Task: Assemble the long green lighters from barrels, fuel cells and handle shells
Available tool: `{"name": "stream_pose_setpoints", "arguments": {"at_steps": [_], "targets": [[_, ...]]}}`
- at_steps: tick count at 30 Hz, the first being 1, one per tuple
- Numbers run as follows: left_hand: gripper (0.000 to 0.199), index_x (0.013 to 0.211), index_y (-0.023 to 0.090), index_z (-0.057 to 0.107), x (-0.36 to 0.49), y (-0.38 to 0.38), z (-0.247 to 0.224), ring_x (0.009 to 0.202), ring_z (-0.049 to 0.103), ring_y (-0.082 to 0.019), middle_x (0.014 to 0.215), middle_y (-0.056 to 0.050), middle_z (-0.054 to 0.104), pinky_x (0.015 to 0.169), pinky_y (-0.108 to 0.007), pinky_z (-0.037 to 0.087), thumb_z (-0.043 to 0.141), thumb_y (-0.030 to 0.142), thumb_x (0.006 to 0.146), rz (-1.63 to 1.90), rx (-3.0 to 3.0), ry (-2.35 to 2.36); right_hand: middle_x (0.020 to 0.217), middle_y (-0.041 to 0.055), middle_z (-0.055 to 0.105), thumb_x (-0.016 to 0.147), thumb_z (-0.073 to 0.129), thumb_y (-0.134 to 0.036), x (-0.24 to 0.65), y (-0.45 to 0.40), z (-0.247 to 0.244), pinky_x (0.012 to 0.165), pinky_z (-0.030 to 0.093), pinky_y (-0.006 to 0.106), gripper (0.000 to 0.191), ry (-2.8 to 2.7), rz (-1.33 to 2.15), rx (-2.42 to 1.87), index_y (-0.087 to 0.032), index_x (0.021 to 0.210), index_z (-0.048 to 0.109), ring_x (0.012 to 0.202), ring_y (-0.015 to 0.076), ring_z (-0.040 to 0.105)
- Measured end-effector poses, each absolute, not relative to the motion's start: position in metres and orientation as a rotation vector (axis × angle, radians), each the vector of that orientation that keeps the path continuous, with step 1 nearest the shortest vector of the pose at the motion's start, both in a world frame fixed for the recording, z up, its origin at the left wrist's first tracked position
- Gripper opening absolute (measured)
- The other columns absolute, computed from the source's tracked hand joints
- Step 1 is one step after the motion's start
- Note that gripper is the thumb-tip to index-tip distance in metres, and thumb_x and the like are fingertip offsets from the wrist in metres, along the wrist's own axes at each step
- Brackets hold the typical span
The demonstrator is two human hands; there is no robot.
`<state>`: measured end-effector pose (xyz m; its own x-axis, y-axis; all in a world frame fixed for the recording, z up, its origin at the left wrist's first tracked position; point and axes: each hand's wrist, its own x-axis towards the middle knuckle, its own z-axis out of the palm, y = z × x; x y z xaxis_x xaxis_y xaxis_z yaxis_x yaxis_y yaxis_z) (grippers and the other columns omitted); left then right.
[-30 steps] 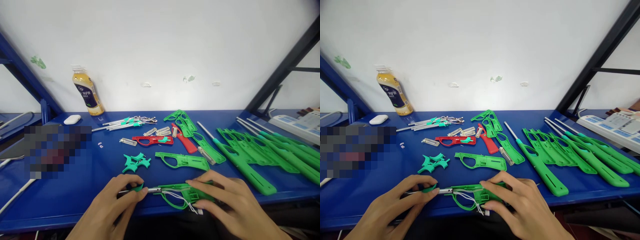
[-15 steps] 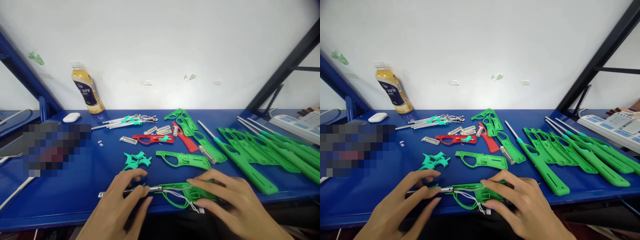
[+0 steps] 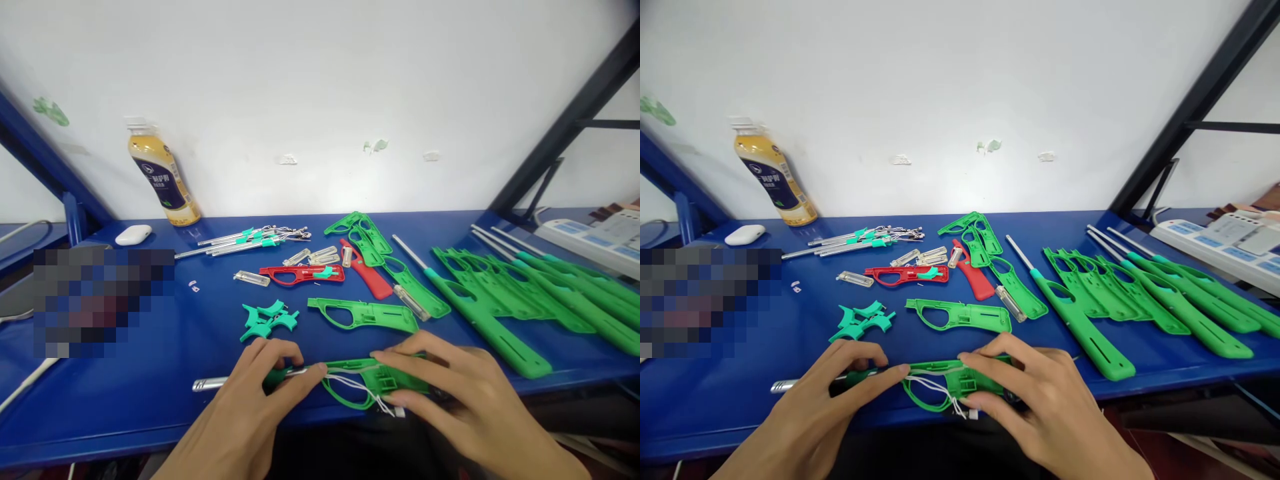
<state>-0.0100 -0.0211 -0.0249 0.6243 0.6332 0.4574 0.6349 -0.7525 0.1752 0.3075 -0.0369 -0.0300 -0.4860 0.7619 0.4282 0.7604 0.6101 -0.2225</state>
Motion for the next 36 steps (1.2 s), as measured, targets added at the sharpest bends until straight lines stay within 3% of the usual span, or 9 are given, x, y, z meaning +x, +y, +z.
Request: {"name": "stream_pose_setpoints", "arguments": {"at_steps": [4,6,9,11,17,20,25,30,36], "targets": [[0.067,0.142,0.035,0.059,-0.008,-0.02,-0.025,0.105,0.066,-0.01,0.122,-0.004,0.062,0.088,-0.019,0.057,0.031,-0.004,0.095,-0.836,-2.781,-1.119,0.115,-0.0034,0.073,0.104,0.062,-0.045,0.308,-0.035,-0.03,0.074,0.057,0.024,0.036,-2.355,-0.017,-1.188,-0.038,0.139,0.058,0.095,0.0092,0.075],[0.052,0.149,0.033,0.052,-0.008,-0.02,-0.025,0.105,0.069,-0.01,0.125,-0.004,0.064,0.087,-0.018,0.058,0.038,0.009,0.105,-0.839,-2.743,-1.167,0.114,-0.0034,0.073,0.104,0.062,-0.045,0.308,-0.036,-0.031,0.074,0.057,0.024,0.036,-2.35,-0.033,-1.175,-0.038,0.139,0.059,0.094,0.0091,0.075],[0.042,0.15,0.033,0.051,-0.009,-0.024,-0.023,0.107,0.072,-0.015,0.126,-0.005,0.067,0.089,-0.025,0.062,0.048,0.033,0.109,-0.828,-2.663,-1.234,0.115,-0.0029,0.073,0.104,0.063,-0.044,0.309,-0.037,-0.033,0.075,0.058,0.024,0.036,-2.349,-0.049,-1.182,-0.038,0.139,0.059,0.097,0.0098,0.075],[0.039,0.147,0.034,0.054,-0.012,-0.027,-0.021,0.106,0.074,-0.018,0.124,-0.005,0.068,0.085,-0.029,0.065,0.048,0.038,0.109,-0.84,-2.604,-1.246,0.116,-0.0024,0.072,0.104,0.063,-0.043,0.309,-0.038,-0.034,0.076,0.058,0.025,0.037,-2.351,-0.048,-1.191,-0.038,0.14,0.058,0.098,0.0102,0.075],[0.038,0.148,0.039,0.052,-0.024,-0.027,-0.022,0.097,0.076,-0.011,0.12,0.001,0.072,0.072,-0.015,0.062,0.044,0.039,0.111,-0.786,-2.672,-1.333,0.116,-0.0018,0.073,0.104,0.062,-0.042,0.309,-0.037,-0.034,0.075,0.057,0.025,0.035,-2.332,-0.048,-1.183,-0.037,0.139,0.059,0.098,0.0106,0.075],[0.031,0.14,0.037,0.057,-0.026,-0.024,-0.022,0.1,0.075,-0.009,0.117,0.004,0.073,0.081,-0.014,0.061,0.046,0.039,0.11,-0.856,-2.71,-1.357,0.115,-0.0015,0.073,0.104,0.061,-0.043,0.309,-0.037,-0.035,0.076,0.058,0.025,0.035,-2.325,-0.028,-1.18,-0.036,0.138,0.059,0.097,0.0111,0.076],[0.018,0.12,0.032,0.065,-0.021,-0.023,-0.016,0.106,0.071,-0.009,0.113,0.003,0.071,0.094,-0.015,0.057,0.052,0.031,0.108,-0.937,-2.766,-1.311,0.116,-0.0021,0.073,0.104,0.062,-0.043,0.309,-0.037,-0.035,0.077,0.059,0.025,0.034,-2.324,-0.041,-1.187,-0.038,0.138,0.059,0.097,0.0112,0.076],[0.019,0.122,0.028,0.065,-0.015,-0.027,-0.014,0.101,0.07,-0.012,0.117,-0.003,0.066,0.084,-0.019,0.061,0.054,0.028,0.106,-0.941,-2.745,-1.331,0.117,-0.0024,0.075,0.104,0.06,-0.044,0.312,-0.036,-0.037,0.075,0.061,0.023,0.036,-2.354,-0.064,-1.168,-0.039,0.14,0.06,0.098,0.0116,0.077],[0.035,0.137,0.027,0.06,-0.005,-0.031,-0.017,0.104,0.065,-0.019,0.12,-0.007,0.068,0.087,-0.031,0.06,0.051,0.016,0.105,-0.89,-2.797,-1.212,0.12,-0.0007,0.075,0.104,0.058,-0.046,0.319,-0.035,-0.048,0.074,0.063,0.021,0.039,-2.355,-0.075,-1.183,-0.04,0.142,0.062,0.098,0.0134,0.077]]}}
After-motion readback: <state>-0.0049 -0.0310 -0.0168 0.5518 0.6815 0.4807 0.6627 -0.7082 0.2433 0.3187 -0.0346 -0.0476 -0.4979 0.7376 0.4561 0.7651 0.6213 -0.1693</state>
